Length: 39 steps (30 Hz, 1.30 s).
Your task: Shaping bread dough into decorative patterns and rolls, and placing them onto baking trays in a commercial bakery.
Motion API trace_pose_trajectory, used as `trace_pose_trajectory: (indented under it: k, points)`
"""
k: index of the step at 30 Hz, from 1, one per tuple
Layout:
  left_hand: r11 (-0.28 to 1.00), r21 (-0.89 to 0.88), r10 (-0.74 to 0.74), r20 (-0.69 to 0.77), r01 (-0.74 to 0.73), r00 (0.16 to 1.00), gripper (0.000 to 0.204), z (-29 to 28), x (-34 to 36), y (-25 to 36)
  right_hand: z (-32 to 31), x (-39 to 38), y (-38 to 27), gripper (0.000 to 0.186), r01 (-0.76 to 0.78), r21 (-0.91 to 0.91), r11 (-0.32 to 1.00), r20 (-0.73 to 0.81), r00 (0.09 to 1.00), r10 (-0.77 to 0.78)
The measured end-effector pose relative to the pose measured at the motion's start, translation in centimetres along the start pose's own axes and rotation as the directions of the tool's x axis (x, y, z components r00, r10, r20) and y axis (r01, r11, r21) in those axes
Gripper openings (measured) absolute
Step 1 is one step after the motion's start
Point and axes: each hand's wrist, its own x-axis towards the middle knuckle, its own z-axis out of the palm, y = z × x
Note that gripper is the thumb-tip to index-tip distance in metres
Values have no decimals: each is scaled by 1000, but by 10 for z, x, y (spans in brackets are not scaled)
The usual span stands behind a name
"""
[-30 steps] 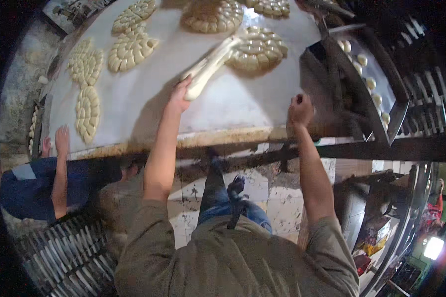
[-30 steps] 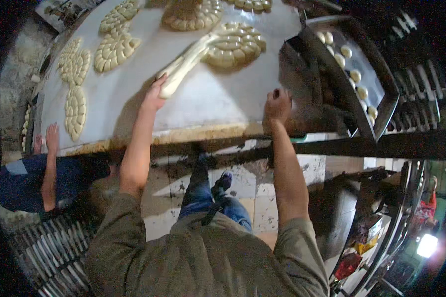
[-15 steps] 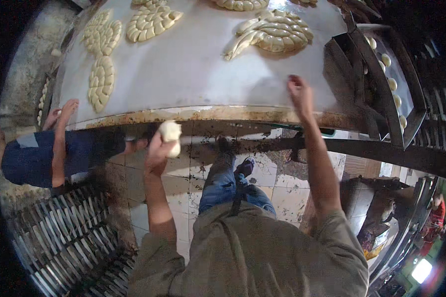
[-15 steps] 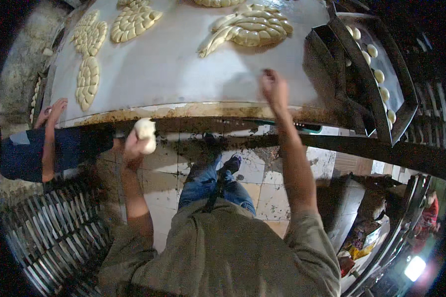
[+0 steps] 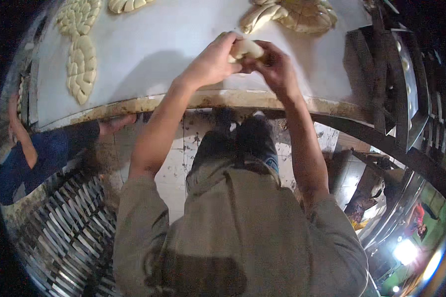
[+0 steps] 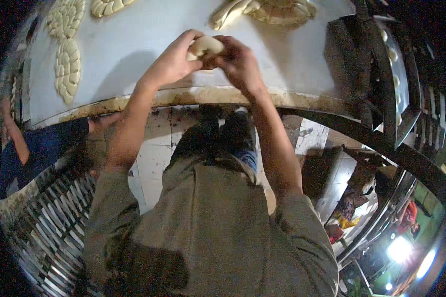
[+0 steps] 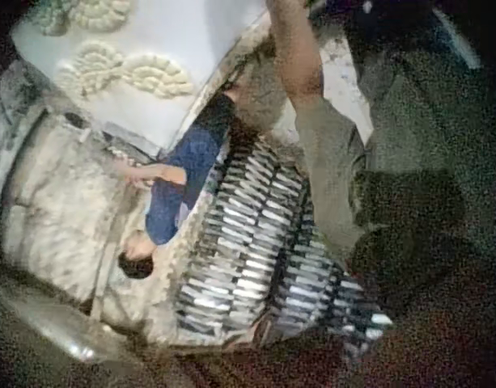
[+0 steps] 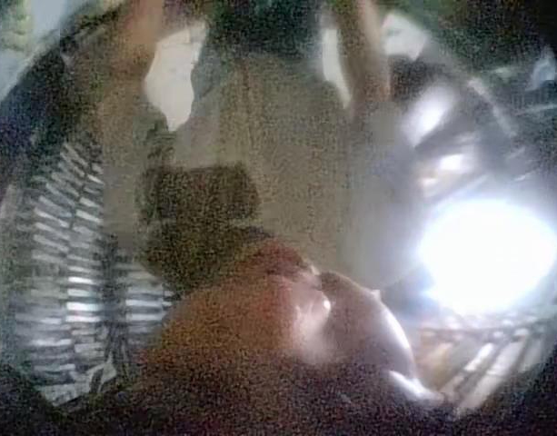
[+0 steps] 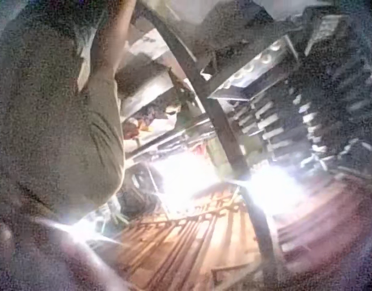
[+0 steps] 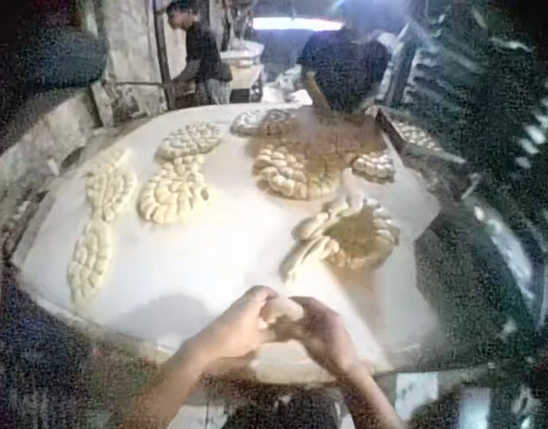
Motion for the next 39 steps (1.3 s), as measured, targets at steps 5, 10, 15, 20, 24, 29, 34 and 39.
trace_pose_trajectory:
  k: [5, 10, 15, 20, 24, 29, 34, 39]
  points:
    - [968, 37, -239, 428, 248, 871, 51, -16, 4, -22, -37, -13, 4, 25, -189, 438, 879, -304, 889, 343]
    - [859, -186, -335, 499, 477, 799, 38, -48, 2, -45, -68, -27, 35, 27, -144, 582, 801, -297, 879, 374]
    - [921, -310, -184, 187, 236, 965, 36, -21, 10, -48, -68, -22, 42, 31, -85, 359, 930, -246, 952, 182]
    - [690, -646, -170, 294, 327, 941, 24, -1, 11, -25, -46, -6, 14, 21, -199, 450, 870, -151, 944, 294]
    - [659, -693, -85, 318, 293, 944, 19, -3, 22, -5, -25, 5, -4, 59, -281, 299, 912, 155, 957, 244]
    - [882, -348, -175, 383, 317, 907, 21, -20, 28, -13, -25, 5, -18, 35, -278, -124, 953, 300, 904, 303]
    - [927, -146, -267, 389, 345, 882, 20, -49, 18, -47, -63, 11, -12, 20, -178, -390, 903, 338, 885, 320]
    - [887, -205, -411, 51, 413, 910, 19, -69, -8, -77, -131, -10, 21, 24, -316, -46, 948, -173, 937, 304]
